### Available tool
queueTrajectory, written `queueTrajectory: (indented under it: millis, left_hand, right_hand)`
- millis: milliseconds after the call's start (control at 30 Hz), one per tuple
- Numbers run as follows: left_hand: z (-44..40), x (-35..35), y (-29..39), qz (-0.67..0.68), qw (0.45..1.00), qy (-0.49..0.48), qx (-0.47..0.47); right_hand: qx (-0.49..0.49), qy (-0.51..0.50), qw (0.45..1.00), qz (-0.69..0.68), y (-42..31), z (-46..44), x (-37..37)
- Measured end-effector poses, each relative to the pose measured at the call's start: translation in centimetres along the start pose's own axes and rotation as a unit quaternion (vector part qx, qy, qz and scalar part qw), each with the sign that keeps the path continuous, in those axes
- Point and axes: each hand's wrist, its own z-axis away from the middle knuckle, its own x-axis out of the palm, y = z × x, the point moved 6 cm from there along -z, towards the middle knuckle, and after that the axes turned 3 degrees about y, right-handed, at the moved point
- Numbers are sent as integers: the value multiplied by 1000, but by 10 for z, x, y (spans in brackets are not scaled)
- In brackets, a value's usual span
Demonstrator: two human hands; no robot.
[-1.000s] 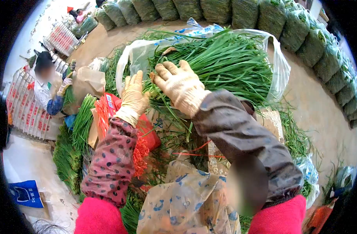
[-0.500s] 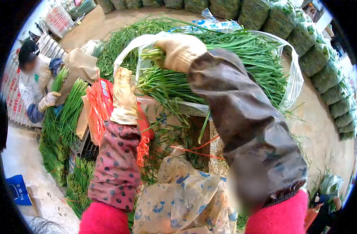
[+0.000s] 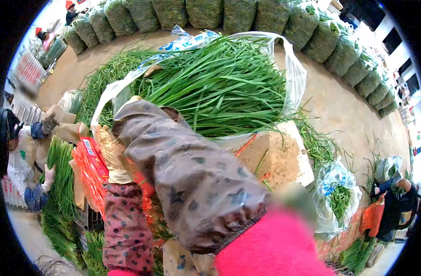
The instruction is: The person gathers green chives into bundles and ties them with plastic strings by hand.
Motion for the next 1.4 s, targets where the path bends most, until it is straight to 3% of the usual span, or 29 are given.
queueTrajectory:
  millis: [67,133,200,300,333,400,467,533,600,667,733,800,867,900,933,1000,1133,1233,1267,1300,1400]
  left_hand:
    - [-4,-9,-12,10,996,-22,-84]
    - [-13,-14,-21,47,998,-16,-46]
    - [2,-11,-10,32,996,10,-84]
    - [-12,-4,-37,205,969,-77,-111]
    - [0,5,-5,158,982,-93,-37]
    - [-3,-14,-15,77,993,-82,-44]
    - [5,-9,2,31,997,-58,41]
    - [38,8,45,48,991,-108,61]
    - [40,26,55,52,991,-98,74]
    - [37,50,63,52,978,-142,141]
    - [24,64,49,65,984,-156,49]
    - [24,78,40,201,961,-189,-20]
    - [20,85,41,192,958,-209,-46]
    - [21,89,39,180,954,-228,-75]
    - [20,90,35,179,954,-227,-78]
    - [20,90,46,89,970,-210,85]
    - [26,89,38,210,958,-191,-26]
    - [26,84,22,260,950,-155,-81]
    - [22,79,10,288,943,-132,-100]
    - [14,68,-11,252,951,-107,-144]
    - [14,51,-36,269,942,-67,-188]
  right_hand:
    - [-13,-1,1000,-23,2,3,-4]
    - [-25,-8,998,-53,4,7,-14]
    - [-37,-14,994,-100,11,14,-28]
    - [-41,-4,976,-214,31,25,-51]
    - [-34,2,963,-267,39,28,-57]
    - [-1,20,919,-394,66,25,-61]
    - [58,34,849,-524,98,18,-55]
    - [78,64,845,-525,108,35,-64]
    - [71,62,860,-502,100,46,-74]
    - [59,61,871,-484,97,44,-71]
    - [10,80,882,-465,98,31,-62]
    - [14,49,903,-427,98,28,-63]
    - [45,-10,916,-399,97,32,-62]
    - [13,-45,925,-377,86,40,-75]
    - [-8,-27,951,-308,78,38,-80]
    - [-7,40,971,-234,66,48,-95]
    - [-24,55,966,-251,58,51,-92]
    - [33,144,936,-321,78,58,-91]
    - [33,189,888,-419,101,53,-82]
    - [117,228,854,-453,122,58,-85]
    - [122,354,731,-571,168,80,-94]
